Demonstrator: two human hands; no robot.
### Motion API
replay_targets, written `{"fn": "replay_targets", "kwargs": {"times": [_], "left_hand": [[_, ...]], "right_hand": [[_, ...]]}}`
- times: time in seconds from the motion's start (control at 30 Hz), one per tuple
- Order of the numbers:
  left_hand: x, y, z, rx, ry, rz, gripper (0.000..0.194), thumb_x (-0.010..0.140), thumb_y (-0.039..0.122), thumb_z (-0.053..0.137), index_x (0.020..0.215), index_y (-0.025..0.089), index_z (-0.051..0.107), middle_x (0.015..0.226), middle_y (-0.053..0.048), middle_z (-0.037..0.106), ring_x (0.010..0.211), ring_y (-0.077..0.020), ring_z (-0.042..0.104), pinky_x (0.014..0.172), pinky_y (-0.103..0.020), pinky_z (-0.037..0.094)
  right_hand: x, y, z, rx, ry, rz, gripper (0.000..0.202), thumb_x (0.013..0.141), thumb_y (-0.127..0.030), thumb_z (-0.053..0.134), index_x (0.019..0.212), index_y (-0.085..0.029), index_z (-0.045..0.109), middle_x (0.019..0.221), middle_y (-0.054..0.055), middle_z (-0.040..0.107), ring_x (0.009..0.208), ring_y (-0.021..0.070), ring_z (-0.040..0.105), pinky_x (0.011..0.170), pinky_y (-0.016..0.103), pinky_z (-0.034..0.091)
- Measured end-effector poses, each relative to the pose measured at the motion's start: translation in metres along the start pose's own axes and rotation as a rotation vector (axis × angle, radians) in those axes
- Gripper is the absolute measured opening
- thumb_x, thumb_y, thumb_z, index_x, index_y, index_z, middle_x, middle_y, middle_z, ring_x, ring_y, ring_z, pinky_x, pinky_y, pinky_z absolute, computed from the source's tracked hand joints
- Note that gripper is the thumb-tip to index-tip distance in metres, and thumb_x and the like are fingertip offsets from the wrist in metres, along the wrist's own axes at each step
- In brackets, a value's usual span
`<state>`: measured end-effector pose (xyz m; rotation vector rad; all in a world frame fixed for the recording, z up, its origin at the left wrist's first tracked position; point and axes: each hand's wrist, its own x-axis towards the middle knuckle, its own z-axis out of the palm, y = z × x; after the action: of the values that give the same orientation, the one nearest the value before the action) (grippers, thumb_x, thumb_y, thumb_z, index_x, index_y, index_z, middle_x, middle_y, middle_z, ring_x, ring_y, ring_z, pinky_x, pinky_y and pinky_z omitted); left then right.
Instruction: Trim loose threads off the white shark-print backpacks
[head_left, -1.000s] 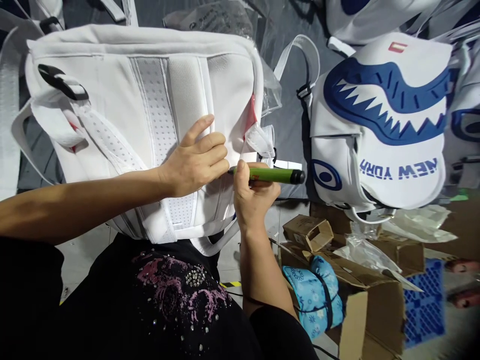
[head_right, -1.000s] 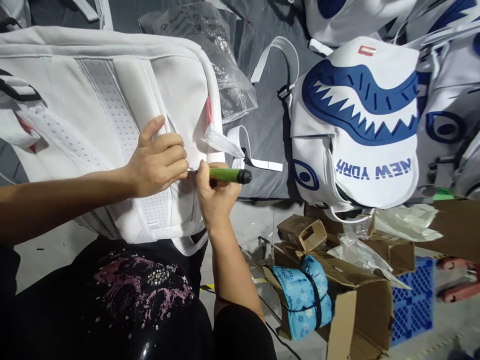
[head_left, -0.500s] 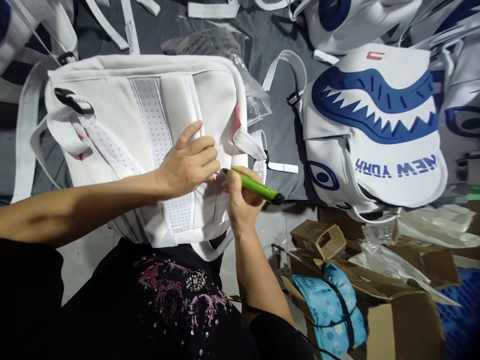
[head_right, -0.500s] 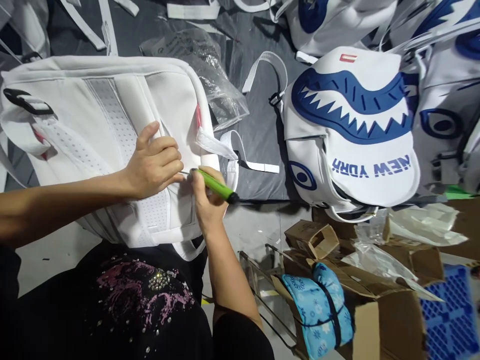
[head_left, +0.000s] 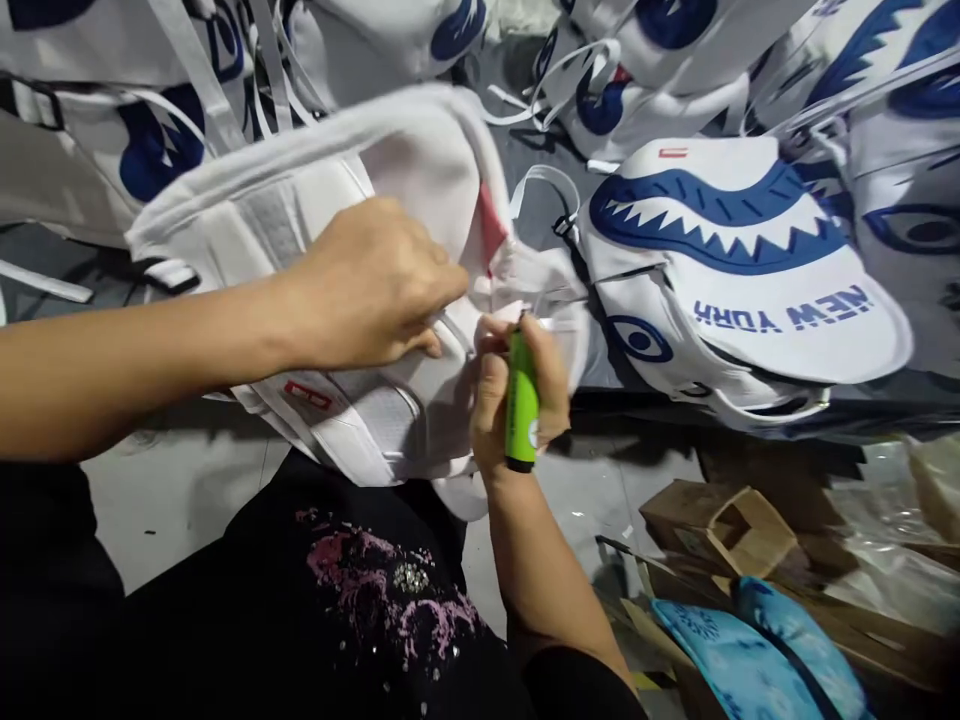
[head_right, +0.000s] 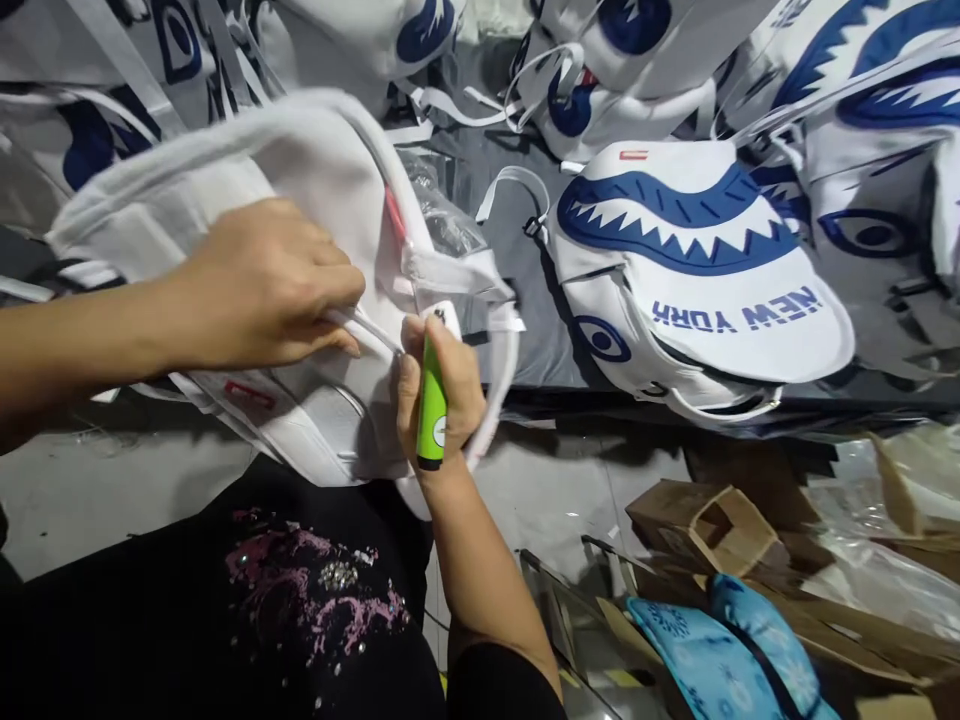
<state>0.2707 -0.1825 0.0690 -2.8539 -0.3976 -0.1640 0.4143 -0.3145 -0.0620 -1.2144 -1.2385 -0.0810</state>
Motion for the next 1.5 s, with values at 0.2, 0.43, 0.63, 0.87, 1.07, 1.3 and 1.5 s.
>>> {"fn": "replay_targets", "kwargs": {"times": [0.2,0.43,0.63,0.87,1.07,1.3,1.5], "left_hand": [[-0.043,0.040,-0.001,-0.074,0.139,-0.261,0.037,0.092,0.056,0.059,0.089,0.019,0.063,0.068,-0.002,0.062,0.067,-0.0221,0.062,0.058,-0.034,0.037],[-0.054,0.015,0.071,-0.282,0.246,-0.185,0.022,0.097,0.029,0.054,0.116,0.020,0.064,0.114,-0.008,0.071,0.108,-0.0225,0.062,0.095,-0.040,0.048],[-0.003,-0.022,0.073,-0.211,-0.069,-0.273,0.095,0.076,0.041,0.081,0.154,0.018,0.033,0.155,-0.020,0.043,0.139,-0.0385,0.041,0.109,-0.052,0.037],[0.027,-0.037,0.120,-0.248,-0.195,-0.175,0.105,0.080,0.043,0.073,0.160,0.011,0.013,0.153,-0.022,0.045,0.134,-0.0355,0.046,0.108,-0.046,0.036],[0.015,-0.019,0.117,-0.068,-0.179,-0.070,0.125,0.074,0.040,0.079,0.161,0.024,-0.009,0.169,-0.021,0.005,0.154,-0.0430,0.015,0.117,-0.065,0.014],[0.024,-0.015,0.128,-0.094,-0.193,-0.106,0.098,0.088,0.030,0.066,0.163,0.023,0.002,0.162,-0.023,0.028,0.135,-0.0427,0.044,0.106,-0.058,0.036],[0.025,-0.016,0.128,-0.152,-0.191,-0.134,0.095,0.088,0.028,0.066,0.162,0.023,0.006,0.163,-0.019,0.027,0.140,-0.0414,0.038,0.110,-0.057,0.030]], "right_hand": [[0.025,-0.010,0.002,-0.019,-0.111,-0.229,0.045,0.095,-0.023,0.060,0.137,-0.039,0.056,0.107,0.000,0.076,0.095,0.0225,0.071,0.088,0.046,0.058],[-0.007,0.039,0.027,-0.153,-0.290,-0.177,0.033,0.094,-0.020,0.055,0.124,-0.030,0.064,0.089,0.001,0.075,0.082,0.0209,0.068,0.080,0.041,0.054],[-0.015,0.028,0.026,-0.220,-0.326,-0.237,0.033,0.091,-0.020,0.058,0.123,-0.028,0.063,0.089,0.004,0.071,0.087,0.0226,0.066,0.081,0.040,0.051],[-0.028,0.037,0.023,-0.172,-0.457,-0.136,0.034,0.093,-0.030,0.060,0.127,-0.023,0.062,0.100,0.010,0.069,0.097,0.0277,0.061,0.085,0.044,0.051],[-0.022,0.054,0.023,-0.021,-0.352,0.036,0.038,0.095,-0.034,0.055,0.133,-0.026,0.055,0.100,0.006,0.073,0.093,0.0247,0.069,0.083,0.044,0.055],[-0.016,0.066,0.025,0.018,-0.386,0.177,0.028,0.091,-0.026,0.062,0.118,-0.025,0.055,0.098,0.005,0.077,0.089,0.0214,0.075,0.079,0.037,0.059],[0.013,0.061,0.012,-0.070,-0.594,0.030,0.023,0.093,-0.028,0.063,0.115,-0.025,0.067,0.106,0.006,0.076,0.097,0.0235,0.071,0.085,0.042,0.057]]}}
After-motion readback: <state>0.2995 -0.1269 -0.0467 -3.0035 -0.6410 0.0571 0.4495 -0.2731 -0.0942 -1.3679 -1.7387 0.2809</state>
